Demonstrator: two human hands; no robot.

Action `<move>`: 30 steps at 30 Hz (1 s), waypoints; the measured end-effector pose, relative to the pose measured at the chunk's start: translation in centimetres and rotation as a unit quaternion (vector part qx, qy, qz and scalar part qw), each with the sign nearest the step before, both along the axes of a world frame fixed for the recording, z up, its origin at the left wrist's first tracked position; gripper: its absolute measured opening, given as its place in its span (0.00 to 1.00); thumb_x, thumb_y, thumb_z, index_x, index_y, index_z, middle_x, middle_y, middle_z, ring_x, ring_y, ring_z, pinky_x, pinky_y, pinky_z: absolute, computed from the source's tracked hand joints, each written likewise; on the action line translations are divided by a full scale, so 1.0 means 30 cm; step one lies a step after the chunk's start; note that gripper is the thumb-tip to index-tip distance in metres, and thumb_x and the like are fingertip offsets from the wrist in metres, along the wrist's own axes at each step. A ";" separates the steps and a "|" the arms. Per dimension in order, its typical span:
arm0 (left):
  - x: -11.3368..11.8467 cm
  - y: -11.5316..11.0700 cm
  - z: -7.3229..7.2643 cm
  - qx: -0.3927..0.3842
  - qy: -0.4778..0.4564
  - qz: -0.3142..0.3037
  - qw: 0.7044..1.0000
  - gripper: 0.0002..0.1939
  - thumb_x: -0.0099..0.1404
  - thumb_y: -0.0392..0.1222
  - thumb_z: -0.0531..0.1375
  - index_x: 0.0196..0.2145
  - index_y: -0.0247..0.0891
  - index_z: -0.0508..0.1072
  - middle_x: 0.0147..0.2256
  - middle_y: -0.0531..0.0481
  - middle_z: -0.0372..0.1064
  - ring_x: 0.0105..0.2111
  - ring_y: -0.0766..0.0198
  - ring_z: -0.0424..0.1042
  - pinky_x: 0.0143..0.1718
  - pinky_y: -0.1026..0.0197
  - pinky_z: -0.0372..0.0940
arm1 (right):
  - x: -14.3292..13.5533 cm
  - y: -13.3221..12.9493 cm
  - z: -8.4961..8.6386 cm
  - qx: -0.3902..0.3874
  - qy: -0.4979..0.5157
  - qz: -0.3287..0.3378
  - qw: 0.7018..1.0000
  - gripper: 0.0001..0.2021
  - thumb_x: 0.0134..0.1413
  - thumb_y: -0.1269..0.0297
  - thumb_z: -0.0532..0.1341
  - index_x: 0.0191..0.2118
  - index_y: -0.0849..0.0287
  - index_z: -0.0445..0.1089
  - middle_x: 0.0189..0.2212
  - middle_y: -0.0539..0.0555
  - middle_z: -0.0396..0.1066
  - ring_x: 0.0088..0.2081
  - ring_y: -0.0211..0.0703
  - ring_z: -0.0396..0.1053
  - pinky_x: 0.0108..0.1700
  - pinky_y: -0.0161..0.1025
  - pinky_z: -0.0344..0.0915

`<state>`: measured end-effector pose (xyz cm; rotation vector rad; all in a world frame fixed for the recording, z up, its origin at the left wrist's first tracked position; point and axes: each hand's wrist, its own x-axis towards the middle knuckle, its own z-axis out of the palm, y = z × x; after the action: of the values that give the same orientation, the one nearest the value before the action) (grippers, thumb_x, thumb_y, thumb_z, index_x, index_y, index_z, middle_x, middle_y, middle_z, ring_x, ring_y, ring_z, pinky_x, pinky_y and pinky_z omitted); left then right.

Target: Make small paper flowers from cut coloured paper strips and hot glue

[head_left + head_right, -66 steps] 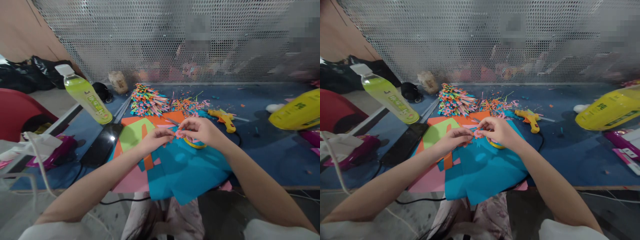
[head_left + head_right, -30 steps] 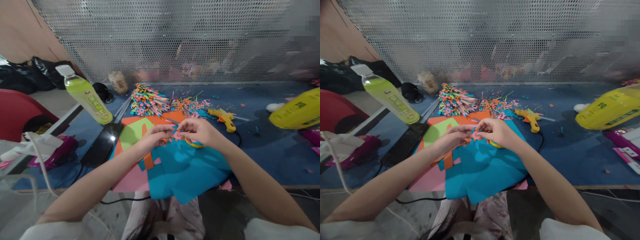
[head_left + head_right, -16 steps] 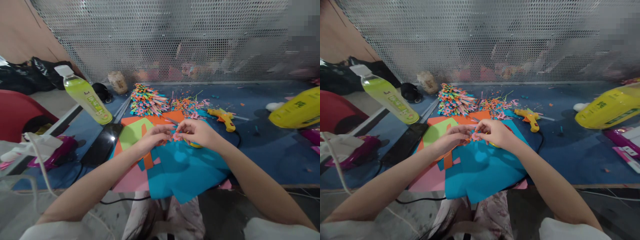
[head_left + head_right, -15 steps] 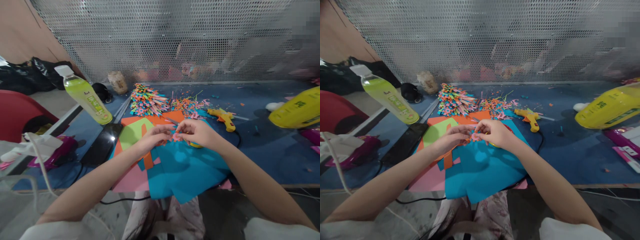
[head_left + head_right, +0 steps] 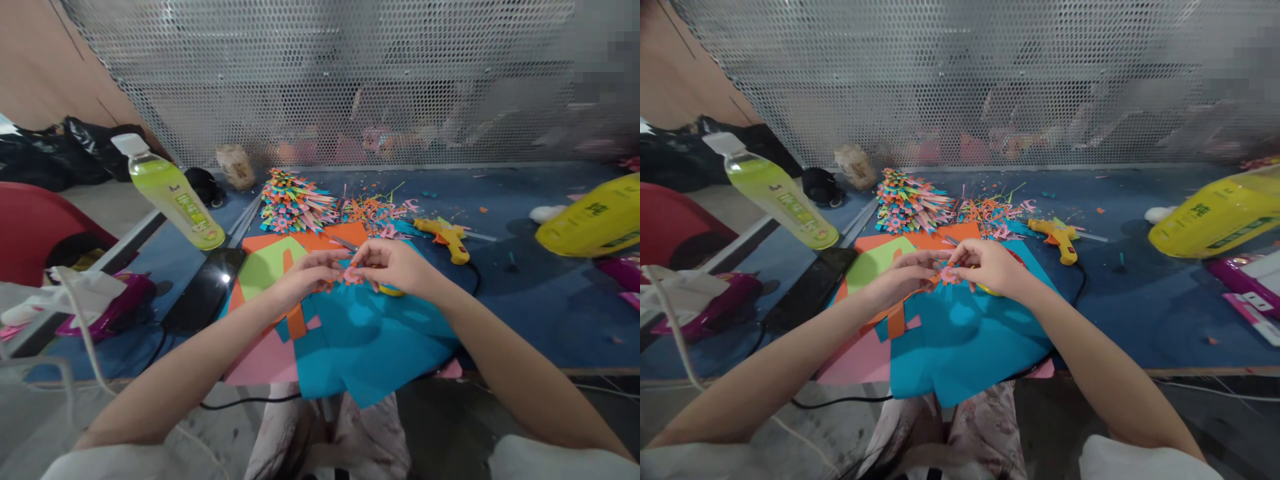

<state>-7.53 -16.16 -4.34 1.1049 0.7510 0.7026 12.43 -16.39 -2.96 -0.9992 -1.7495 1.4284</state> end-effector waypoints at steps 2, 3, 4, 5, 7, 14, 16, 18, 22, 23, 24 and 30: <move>0.001 0.001 -0.001 -0.001 -0.001 0.002 1.000 0.23 0.52 0.37 0.64 0.47 0.37 0.73 0.30 0.50 0.71 0.26 0.69 0.65 0.28 0.65 0.55 | -0.001 -0.001 0.000 0.000 -0.002 -0.006 1.000 0.12 0.43 0.62 0.67 0.31 0.59 0.64 0.24 0.50 0.72 0.25 0.37 0.70 0.18 0.31 0.64; 0.001 0.002 -0.003 -0.002 -0.003 0.004 1.000 0.23 0.51 0.37 0.64 0.47 0.37 0.74 0.30 0.50 0.71 0.26 0.69 0.65 0.28 0.65 0.56 | -0.001 -0.001 0.000 0.000 -0.004 -0.008 1.000 0.12 0.44 0.62 0.67 0.31 0.59 0.64 0.24 0.50 0.72 0.24 0.37 0.70 0.18 0.31 0.64; 0.001 0.003 -0.006 -0.005 -0.006 0.005 1.000 0.23 0.51 0.37 0.64 0.47 0.37 0.74 0.30 0.50 0.71 0.27 0.69 0.65 0.28 0.65 0.56 | -0.001 -0.001 -0.001 0.000 -0.005 -0.011 1.000 0.11 0.44 0.63 0.67 0.31 0.59 0.64 0.24 0.50 0.72 0.24 0.37 0.70 0.18 0.31 0.64; 0.001 0.005 -0.010 -0.009 -0.009 0.007 1.000 0.22 0.51 0.37 0.64 0.47 0.37 0.74 0.30 0.50 0.71 0.27 0.69 0.65 0.28 0.65 0.56 | -0.001 -0.001 -0.001 0.000 -0.007 -0.011 1.000 0.11 0.44 0.63 0.67 0.31 0.59 0.64 0.24 0.50 0.72 0.24 0.37 0.70 0.18 0.31 0.64; 0.000 0.008 -0.016 -0.019 -0.016 0.011 1.000 0.22 0.52 0.37 0.64 0.46 0.38 0.74 0.30 0.50 0.70 0.26 0.69 0.65 0.28 0.65 0.56 | 0.000 -0.001 -0.003 -0.001 -0.008 -0.008 1.000 0.11 0.44 0.63 0.66 0.31 0.59 0.64 0.24 0.50 0.72 0.25 0.37 0.70 0.18 0.31 0.64; 0.002 0.008 -0.013 -0.016 -0.016 0.010 1.000 0.22 0.52 0.38 0.63 0.46 0.38 0.74 0.30 0.50 0.71 0.27 0.68 0.67 0.28 0.64 0.56 | 0.001 0.001 -0.009 0.000 -0.009 0.002 1.000 0.12 0.45 0.62 0.66 0.32 0.58 0.62 0.25 0.51 0.72 0.25 0.38 0.71 0.19 0.31 0.65; 0.003 0.006 -0.008 -0.013 -0.015 0.010 1.000 0.22 0.51 0.38 0.63 0.46 0.38 0.74 0.30 0.49 0.71 0.28 0.67 0.67 0.28 0.64 0.56 | 0.000 0.001 -0.010 -0.002 -0.009 0.002 1.000 0.13 0.44 0.62 0.66 0.32 0.58 0.62 0.24 0.50 0.72 0.25 0.38 0.71 0.18 0.32 0.65; 0.004 0.005 -0.002 -0.017 -0.016 0.010 1.000 0.23 0.50 0.38 0.63 0.46 0.37 0.74 0.30 0.49 0.70 0.28 0.67 0.67 0.28 0.64 0.56 | 0.000 0.002 -0.011 -0.003 -0.007 0.003 1.000 0.13 0.44 0.62 0.67 0.32 0.58 0.62 0.24 0.50 0.72 0.25 0.38 0.71 0.18 0.32 0.65; 0.006 0.000 0.011 -0.027 -0.018 0.019 0.999 0.24 0.47 0.39 0.64 0.45 0.36 0.74 0.29 0.49 0.70 0.27 0.66 0.66 0.27 0.64 0.56 | 0.001 0.003 -0.013 -0.005 0.001 0.011 1.000 0.12 0.45 0.63 0.66 0.32 0.58 0.62 0.25 0.50 0.72 0.25 0.37 0.71 0.18 0.31 0.65; 0.007 -0.001 0.014 -0.026 -0.016 0.023 0.999 0.24 0.47 0.40 0.64 0.45 0.36 0.74 0.29 0.49 0.70 0.28 0.66 0.66 0.27 0.64 0.56 | 0.002 0.003 -0.013 -0.006 0.002 0.011 1.000 0.12 0.45 0.62 0.66 0.32 0.58 0.62 0.25 0.50 0.72 0.25 0.37 0.71 0.18 0.31 0.65; 0.006 -0.003 0.015 -0.023 -0.013 0.026 0.999 0.24 0.47 0.40 0.64 0.45 0.36 0.74 0.29 0.49 0.70 0.28 0.65 0.67 0.28 0.63 0.56 | 0.002 0.003 -0.014 -0.007 0.003 0.010 1.000 0.13 0.45 0.62 0.67 0.31 0.58 0.61 0.25 0.50 0.72 0.25 0.37 0.71 0.18 0.31 0.65; 0.000 -0.007 0.006 0.007 0.006 0.030 1.000 0.24 0.50 0.41 0.62 0.47 0.37 0.73 0.33 0.48 0.71 0.32 0.62 0.69 0.30 0.62 0.58 | 0.003 -0.002 -0.017 -0.009 0.003 0.010 1.000 0.13 0.45 0.62 0.67 0.31 0.58 0.61 0.25 0.51 0.73 0.25 0.37 0.71 0.18 0.30 0.65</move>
<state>-7.52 -16.37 -4.16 1.1037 0.7932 0.7532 12.50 -16.46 -3.47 -0.9886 -1.7488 1.4613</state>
